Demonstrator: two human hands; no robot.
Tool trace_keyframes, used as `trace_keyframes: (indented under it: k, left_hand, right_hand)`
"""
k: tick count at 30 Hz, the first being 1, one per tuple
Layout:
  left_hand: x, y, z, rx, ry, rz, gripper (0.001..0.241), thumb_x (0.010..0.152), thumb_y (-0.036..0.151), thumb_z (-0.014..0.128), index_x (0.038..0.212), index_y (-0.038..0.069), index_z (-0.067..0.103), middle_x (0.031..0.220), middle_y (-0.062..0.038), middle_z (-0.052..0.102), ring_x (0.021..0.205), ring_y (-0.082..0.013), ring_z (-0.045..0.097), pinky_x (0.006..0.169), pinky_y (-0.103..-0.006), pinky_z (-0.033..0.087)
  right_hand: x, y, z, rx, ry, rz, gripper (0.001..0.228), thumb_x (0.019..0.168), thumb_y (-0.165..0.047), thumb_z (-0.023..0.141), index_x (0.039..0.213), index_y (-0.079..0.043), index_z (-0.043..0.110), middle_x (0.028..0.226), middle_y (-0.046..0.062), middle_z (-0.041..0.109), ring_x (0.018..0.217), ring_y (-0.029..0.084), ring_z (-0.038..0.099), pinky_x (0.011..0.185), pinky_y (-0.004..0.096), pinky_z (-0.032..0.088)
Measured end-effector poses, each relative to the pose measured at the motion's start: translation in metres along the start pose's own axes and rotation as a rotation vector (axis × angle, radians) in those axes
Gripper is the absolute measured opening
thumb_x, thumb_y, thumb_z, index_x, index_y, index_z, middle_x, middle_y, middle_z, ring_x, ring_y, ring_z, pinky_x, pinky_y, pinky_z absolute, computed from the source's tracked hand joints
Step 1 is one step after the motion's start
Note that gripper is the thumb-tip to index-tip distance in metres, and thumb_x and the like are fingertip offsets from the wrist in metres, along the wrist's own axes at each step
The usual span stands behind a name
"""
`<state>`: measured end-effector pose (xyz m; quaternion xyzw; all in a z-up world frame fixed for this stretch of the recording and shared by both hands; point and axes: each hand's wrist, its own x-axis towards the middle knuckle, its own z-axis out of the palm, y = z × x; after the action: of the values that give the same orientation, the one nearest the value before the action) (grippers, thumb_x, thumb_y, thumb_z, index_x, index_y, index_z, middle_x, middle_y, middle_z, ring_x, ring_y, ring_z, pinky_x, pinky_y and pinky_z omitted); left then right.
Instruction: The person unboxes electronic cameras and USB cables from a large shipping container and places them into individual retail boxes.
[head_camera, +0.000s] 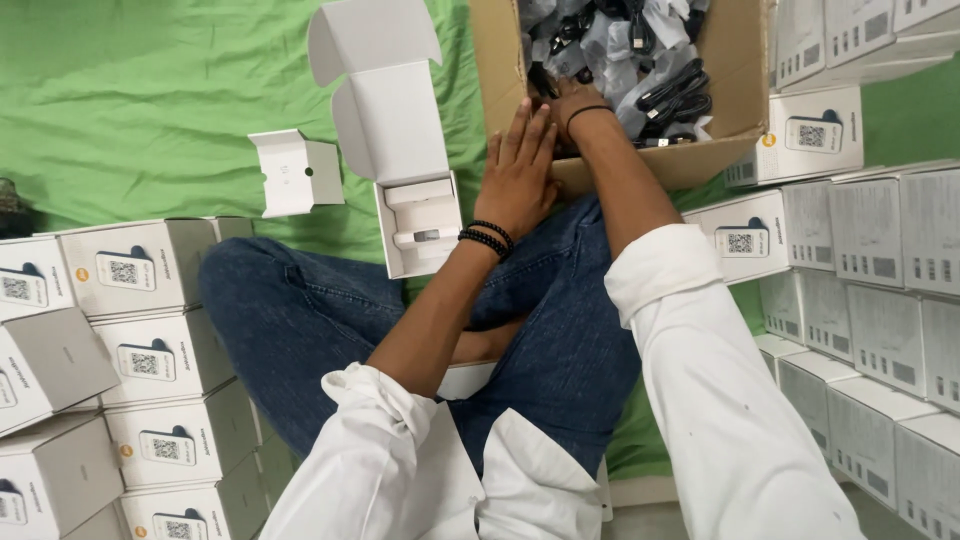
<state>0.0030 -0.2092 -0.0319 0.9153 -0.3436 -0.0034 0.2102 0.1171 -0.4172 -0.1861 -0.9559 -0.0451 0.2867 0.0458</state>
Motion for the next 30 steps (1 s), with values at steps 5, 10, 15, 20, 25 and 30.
trace_keyframes:
  k: [5,10,15,20,25,30]
  left_hand:
    - [0.002,-0.004,0.01,0.104,0.042,-0.001,0.076,0.089,0.03,0.071,0.155,0.007,0.041,0.169,-0.009,0.023,0.16,-0.031,0.007,0.121,-0.0585,0.032]
    - [0.001,-0.001,-0.012,0.057,-0.059,-0.024,0.075,0.087,0.032,0.071,0.153,0.009,0.043,0.168,-0.009,0.023,0.159,-0.0317,0.006,0.118,-0.0591,0.034]
    - [-0.005,-0.013,-0.027,-0.236,-0.193,-0.005,0.078,0.085,0.043,0.076,0.146,0.007,0.043,0.161,-0.011,0.028,0.155,-0.0346,0.006,0.113,-0.0572,0.032]
    - [-0.065,-0.057,-0.019,-0.939,0.237,-0.281,0.046,0.102,0.028,0.065,0.142,0.008,0.057,0.138,-0.012,0.064,0.129,-0.0275,0.059,0.105,-0.0401,0.051]
    - [-0.126,-0.123,-0.025,-1.206,0.346,-0.645,0.036,0.106,0.031,0.056,0.132,0.007,0.062,0.123,-0.006,0.071,0.111,-0.0171,0.069,0.089,-0.033,0.057]
    - [-0.142,-0.159,-0.019,-1.295,0.525,-0.839,0.029,0.103,0.025,0.059,0.124,0.006,0.064,0.109,-0.007,0.071,0.087,-0.0147,0.063,0.067,-0.0277,0.051]
  right_hand:
    - [0.033,0.021,0.028,-0.019,0.071,-0.035,0.049,0.089,-0.019,0.07,0.137,-0.016,0.062,0.151,0.021,0.048,0.136,0.042,0.049,0.107,0.053,0.045]
    - [-0.038,-0.017,-0.028,0.16,0.202,0.079,0.025,0.103,-0.018,0.057,0.126,-0.012,0.066,0.125,0.023,0.067,0.114,0.046,0.064,0.089,0.057,0.054]
    - [-0.12,-0.046,-0.087,0.279,0.711,0.074,0.024,0.092,-0.02,0.074,0.106,-0.005,0.062,0.095,0.021,0.071,0.09,0.044,0.068,0.076,0.054,0.053]
    - [-0.188,-0.106,-0.11,0.672,1.002,-0.037,0.028,0.099,-0.016,0.075,0.118,-0.004,0.058,0.094,0.015,0.069,0.08,0.032,0.069,0.07,0.043,0.053]
    - [-0.206,-0.193,-0.077,0.829,0.788,-0.324,0.022,0.098,-0.014,0.071,0.119,-0.007,0.065,0.097,0.013,0.07,0.082,0.026,0.071,0.07,0.036,0.056]
    - [-0.175,-0.245,-0.018,0.628,0.466,-0.477,0.021,0.096,-0.02,0.069,0.115,-0.01,0.066,0.1,0.014,0.072,0.092,0.037,0.069,0.079,0.046,0.054]
